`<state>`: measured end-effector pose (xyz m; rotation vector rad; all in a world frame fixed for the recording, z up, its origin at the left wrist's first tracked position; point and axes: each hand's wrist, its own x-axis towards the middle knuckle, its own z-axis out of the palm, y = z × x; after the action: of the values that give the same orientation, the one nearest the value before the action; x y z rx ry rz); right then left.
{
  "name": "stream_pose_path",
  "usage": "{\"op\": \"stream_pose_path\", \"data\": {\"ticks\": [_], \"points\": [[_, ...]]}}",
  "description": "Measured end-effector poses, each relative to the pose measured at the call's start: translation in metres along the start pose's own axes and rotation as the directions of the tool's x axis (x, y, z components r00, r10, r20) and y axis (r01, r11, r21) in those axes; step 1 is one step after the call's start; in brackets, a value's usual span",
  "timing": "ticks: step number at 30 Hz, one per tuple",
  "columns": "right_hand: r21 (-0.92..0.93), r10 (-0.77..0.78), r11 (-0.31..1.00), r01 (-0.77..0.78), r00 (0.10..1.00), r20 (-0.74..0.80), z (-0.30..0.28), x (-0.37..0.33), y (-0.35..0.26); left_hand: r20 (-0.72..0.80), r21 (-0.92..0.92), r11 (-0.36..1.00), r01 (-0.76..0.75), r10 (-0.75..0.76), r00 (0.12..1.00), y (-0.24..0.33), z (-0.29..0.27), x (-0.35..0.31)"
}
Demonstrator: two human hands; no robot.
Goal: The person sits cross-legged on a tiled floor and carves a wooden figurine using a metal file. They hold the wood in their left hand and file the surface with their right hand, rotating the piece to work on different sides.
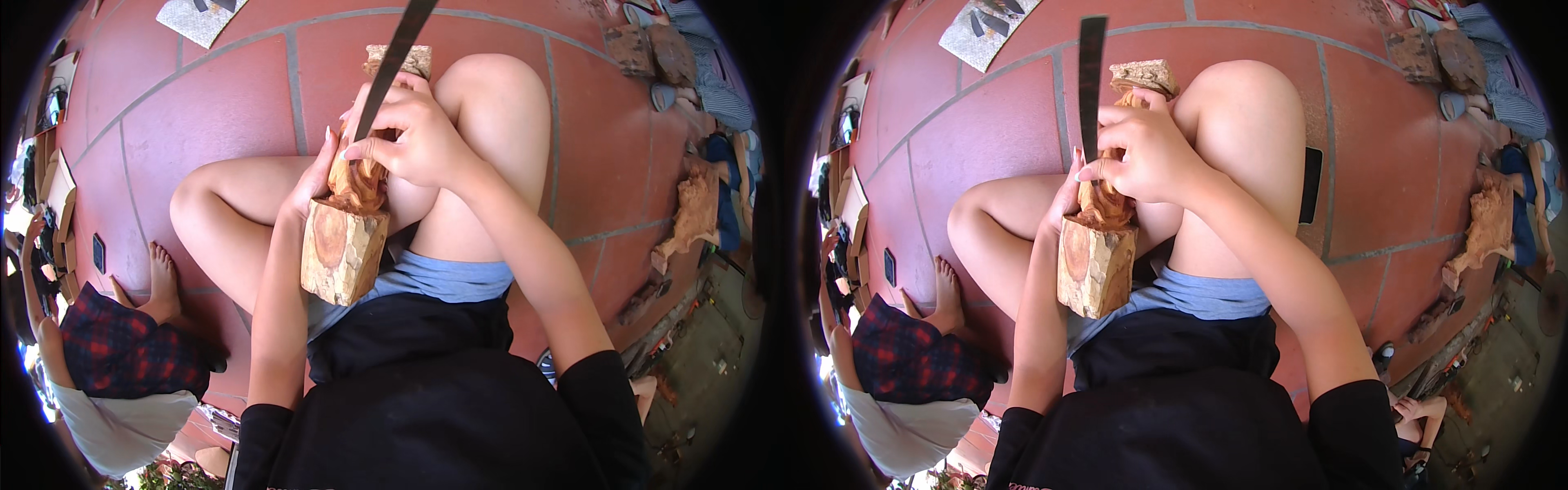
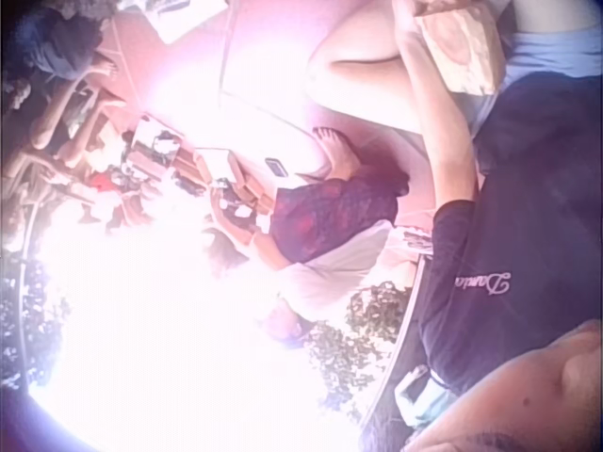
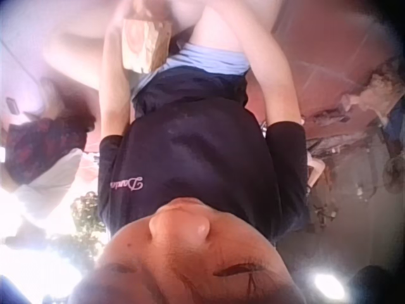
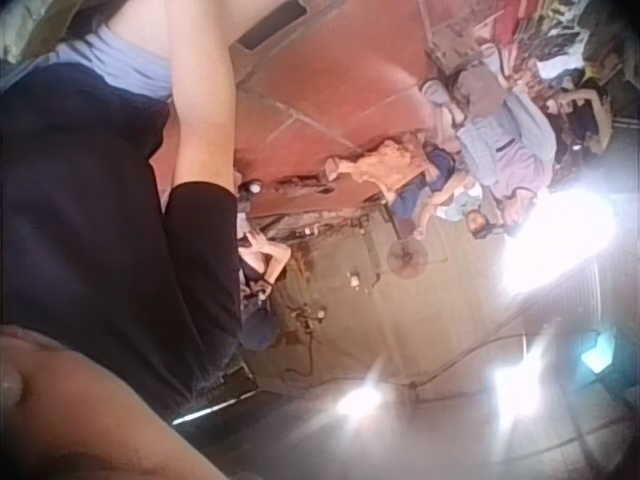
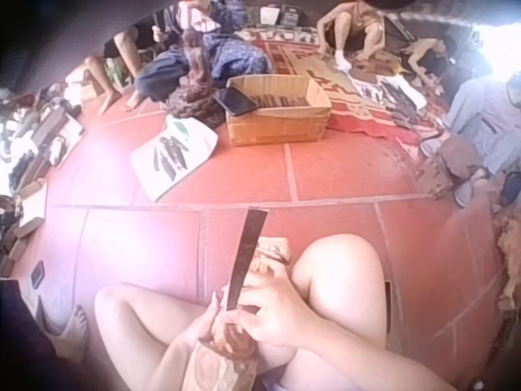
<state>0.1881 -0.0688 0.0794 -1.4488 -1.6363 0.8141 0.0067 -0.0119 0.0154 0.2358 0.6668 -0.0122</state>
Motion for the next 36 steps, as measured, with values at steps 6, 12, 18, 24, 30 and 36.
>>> {"op": "stream_pose_path", "data": {"ticks": [6, 12, 18, 24, 30, 36], "points": [[-0.062, -0.011, 0.998, 0.014, 0.999, 0.042, -0.003, -0.001, -0.011, -0.093, 0.004, 1.000, -0.013, 0.013, 0.996, 0.000, 0.005, -0.001], [-0.093, -0.015, 0.995, 0.022, 0.997, 0.077, -0.003, -0.002, -0.009, -0.074, 0.042, 0.996, -0.082, 0.085, 0.994, -0.001, 0.004, 0.000], [0.007, 0.035, 0.999, -0.035, 0.997, -0.065, 0.002, 0.001, 0.004, -0.078, -0.057, 0.998, 0.010, -0.015, 0.997, 0.000, 0.003, -0.002], [-0.115, 0.034, 0.993, -0.021, 0.993, 0.110, -0.004, -0.001, -0.013, -0.051, -0.047, 0.998, -0.029, 0.027, 0.998, 0.000, 0.001, 0.001], [-0.057, 0.036, 0.998, -0.038, 0.999, -0.036, 0.000, 0.000, -0.002, 0.013, -0.049, 0.999, 0.003, -0.003, 1.000, 0.000, -0.007, 0.003], [-0.115, 0.031, 0.993, -0.024, 0.998, 0.052, -0.001, 0.002, -0.009, -0.073, -0.021, 0.999, -0.039, 0.037, 0.997, -0.002, -0.004, 0.004]]}}
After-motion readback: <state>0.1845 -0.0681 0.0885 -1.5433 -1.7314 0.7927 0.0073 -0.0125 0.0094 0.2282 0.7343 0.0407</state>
